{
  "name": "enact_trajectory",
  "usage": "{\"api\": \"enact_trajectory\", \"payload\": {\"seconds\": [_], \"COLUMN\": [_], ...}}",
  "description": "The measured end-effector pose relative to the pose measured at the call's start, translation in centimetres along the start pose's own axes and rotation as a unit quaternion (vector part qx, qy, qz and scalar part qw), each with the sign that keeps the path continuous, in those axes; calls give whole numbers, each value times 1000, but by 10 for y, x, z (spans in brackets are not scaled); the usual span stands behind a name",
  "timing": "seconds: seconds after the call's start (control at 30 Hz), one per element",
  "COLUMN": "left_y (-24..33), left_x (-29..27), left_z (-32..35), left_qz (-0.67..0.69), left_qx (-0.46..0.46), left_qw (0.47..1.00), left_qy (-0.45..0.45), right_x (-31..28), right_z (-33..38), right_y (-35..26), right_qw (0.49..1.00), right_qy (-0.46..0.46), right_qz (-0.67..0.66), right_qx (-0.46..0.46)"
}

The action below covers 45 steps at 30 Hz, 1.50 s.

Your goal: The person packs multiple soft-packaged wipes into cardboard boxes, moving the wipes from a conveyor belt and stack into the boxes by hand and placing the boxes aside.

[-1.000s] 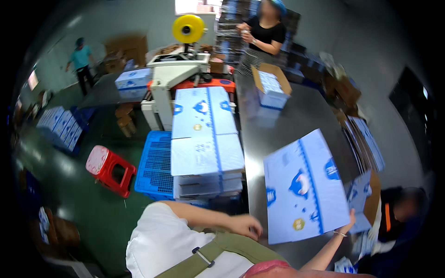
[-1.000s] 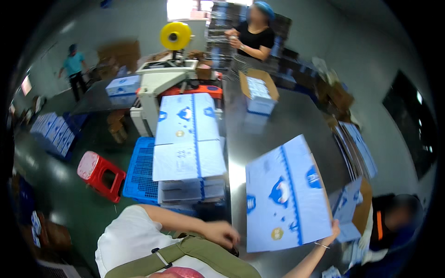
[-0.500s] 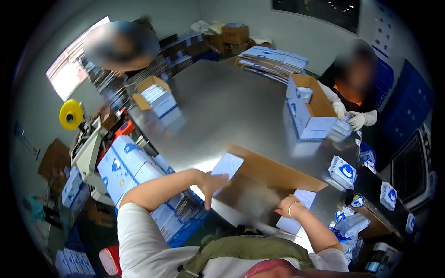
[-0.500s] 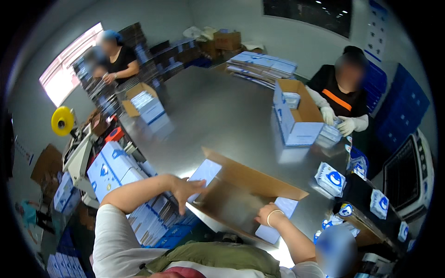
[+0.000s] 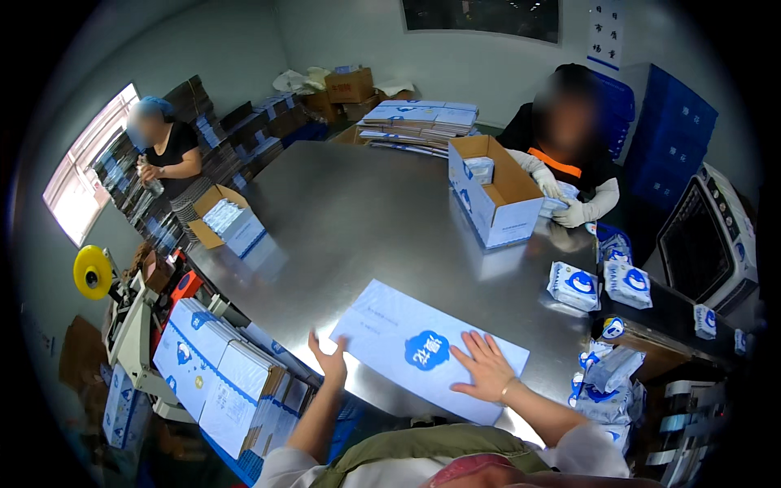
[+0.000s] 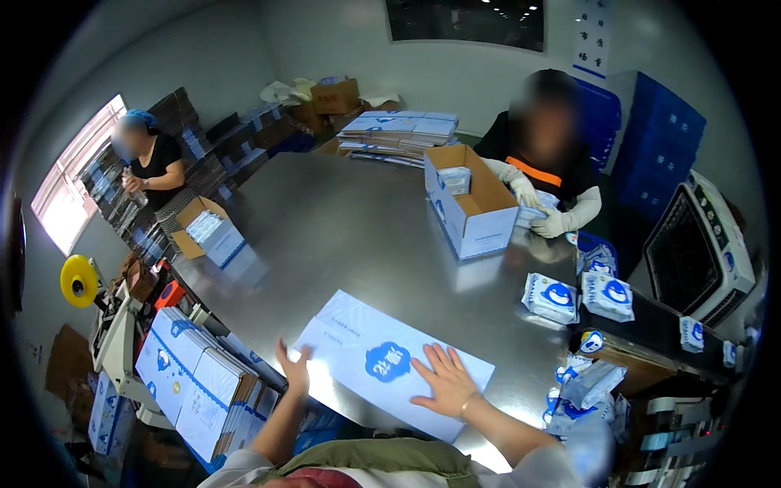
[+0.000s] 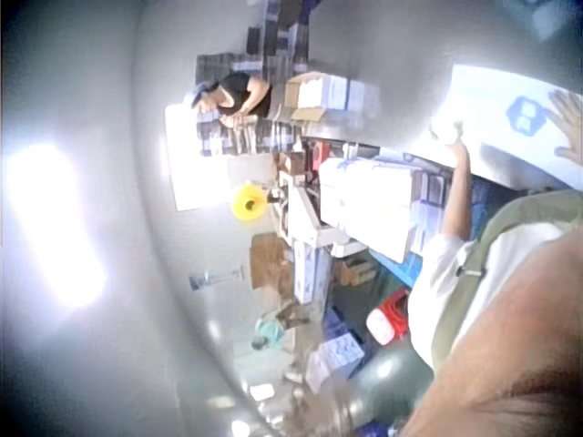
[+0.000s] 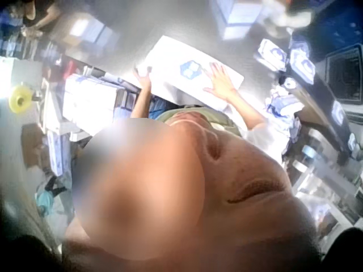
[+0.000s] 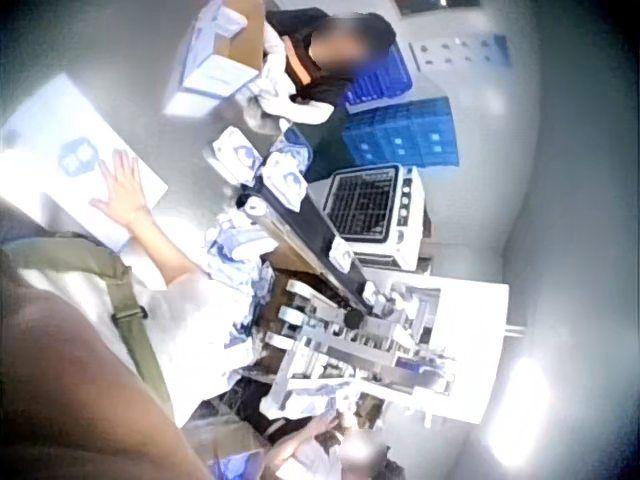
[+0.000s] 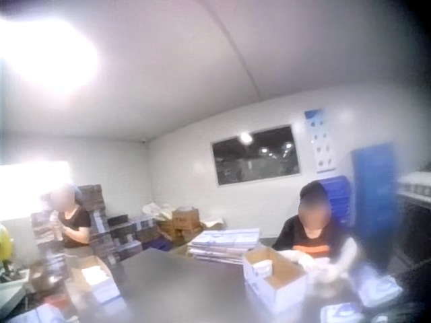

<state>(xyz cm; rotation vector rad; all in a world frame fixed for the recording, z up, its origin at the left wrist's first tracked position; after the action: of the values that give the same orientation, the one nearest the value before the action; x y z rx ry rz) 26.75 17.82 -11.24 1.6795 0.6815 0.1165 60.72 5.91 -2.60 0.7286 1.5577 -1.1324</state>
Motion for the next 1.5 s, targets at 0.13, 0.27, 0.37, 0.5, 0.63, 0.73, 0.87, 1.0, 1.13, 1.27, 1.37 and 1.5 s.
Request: {"api": "enact_trajectory", "payload": {"seconds": [0.13,0.27,0.37,0.5,0.63,0.73,0.87,1.0,1.13,1.27,1.37,1.5], "left_y": [-213,-62,45,189,169,140,218,116,40,29,15,16], "left_x": [39,153,146,92,105,124,88,22,40,59,50,59], "left_z": [150,230,150,86,107,170,174,4,-62,-89,-101,-94], "left_qz": [239,156,209,85,-170,-318,-237,-499,-497,-468,-491,-485], "left_qx": [-406,-278,-59,216,286,299,459,310,111,39,73,85], "left_qw": [844,735,811,812,743,646,680,770,782,797,796,790], "left_qy": [-256,-599,-543,-535,-581,-626,-520,-249,-359,-379,-346,-365], "right_x": [-10,-33,-14,135,122,88,106,162,215,199,81,29], "right_z": [50,116,119,51,19,18,38,26,-21,-38,-14,-72], "right_y": [20,64,95,101,23,36,64,15,36,90,105,59], "right_qw": [999,976,899,790,722,638,524,384,347,592,815,982], "right_qy": [44,209,352,194,347,430,435,204,107,124,237,74], "right_qz": [-6,-18,-201,-405,-467,-537,-628,-806,-904,-752,-261,18], "right_qx": [-13,57,167,418,374,345,376,403,224,262,461,173]}}
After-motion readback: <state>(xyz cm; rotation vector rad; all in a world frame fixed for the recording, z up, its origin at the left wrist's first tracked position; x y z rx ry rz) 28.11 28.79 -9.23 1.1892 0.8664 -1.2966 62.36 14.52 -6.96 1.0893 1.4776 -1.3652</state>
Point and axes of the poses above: each hand's wrist, its own z-axis away from the middle knuckle, its own x-axis out of the palm, y = z × x, the point moved 10 cm from there along -z, towards the middle knuckle, and after that the axes turned 3 degrees about -y, right-handed, at the moved point
